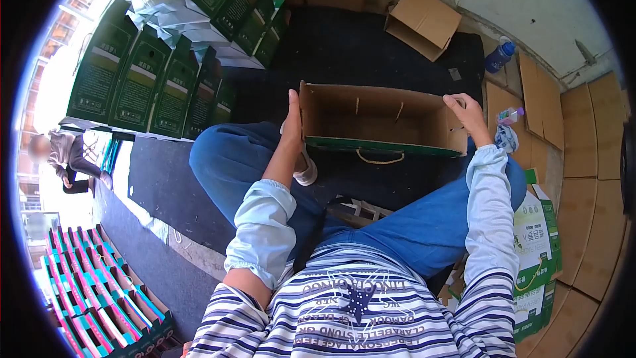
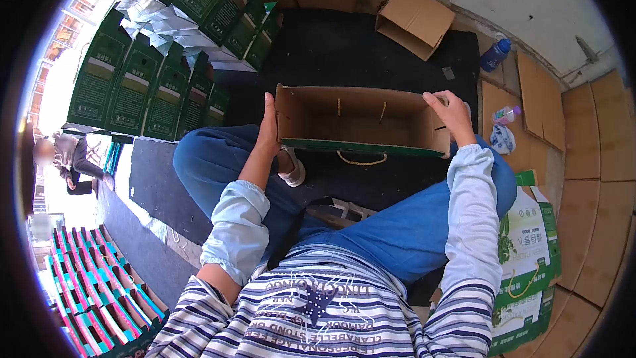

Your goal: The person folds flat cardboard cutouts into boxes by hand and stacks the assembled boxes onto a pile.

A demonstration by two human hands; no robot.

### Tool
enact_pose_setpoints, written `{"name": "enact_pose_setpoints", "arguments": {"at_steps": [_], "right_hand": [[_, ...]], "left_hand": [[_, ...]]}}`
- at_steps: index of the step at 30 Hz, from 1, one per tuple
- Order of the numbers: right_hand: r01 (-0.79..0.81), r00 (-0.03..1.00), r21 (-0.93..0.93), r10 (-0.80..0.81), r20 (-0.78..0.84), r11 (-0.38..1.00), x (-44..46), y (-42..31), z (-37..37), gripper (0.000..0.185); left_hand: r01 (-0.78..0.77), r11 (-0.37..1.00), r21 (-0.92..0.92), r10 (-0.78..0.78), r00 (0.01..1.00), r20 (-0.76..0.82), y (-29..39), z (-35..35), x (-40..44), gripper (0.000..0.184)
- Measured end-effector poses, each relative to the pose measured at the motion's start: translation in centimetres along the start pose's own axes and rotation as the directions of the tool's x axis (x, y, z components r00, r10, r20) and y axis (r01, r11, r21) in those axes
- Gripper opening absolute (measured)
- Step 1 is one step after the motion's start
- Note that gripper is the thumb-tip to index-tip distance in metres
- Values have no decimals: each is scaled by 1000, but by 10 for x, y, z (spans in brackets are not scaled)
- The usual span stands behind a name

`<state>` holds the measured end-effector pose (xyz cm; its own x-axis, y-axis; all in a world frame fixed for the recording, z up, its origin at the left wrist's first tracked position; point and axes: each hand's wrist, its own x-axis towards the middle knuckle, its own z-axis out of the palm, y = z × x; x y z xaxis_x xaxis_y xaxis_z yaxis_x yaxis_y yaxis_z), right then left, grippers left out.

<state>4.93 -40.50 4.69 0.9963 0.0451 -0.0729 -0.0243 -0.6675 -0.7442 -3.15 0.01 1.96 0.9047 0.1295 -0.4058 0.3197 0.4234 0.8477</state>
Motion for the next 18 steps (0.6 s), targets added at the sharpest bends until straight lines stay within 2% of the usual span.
{"name": "enact_pose_setpoints", "arguments": {"at_steps": [4, 14, 18], "right_hand": [[-6, 999, -95, 3, -35, 996, -3, -14, -3, 64], [-80, 996, -157, 83, 14, 984, 22, -12, -6, 70], [-91, 996, -137, 94, 13, 986, 28, -11, -5, 71]], "left_hand": [[17, 1000, 7, -17, 999, -29, 10, 11, -10, 73], [7, 1000, 29, -5, 999, -45, 10, 10, -6, 61], [-68, 991, 117, 63, 997, 40, -5, -5, 16, 61]]}}
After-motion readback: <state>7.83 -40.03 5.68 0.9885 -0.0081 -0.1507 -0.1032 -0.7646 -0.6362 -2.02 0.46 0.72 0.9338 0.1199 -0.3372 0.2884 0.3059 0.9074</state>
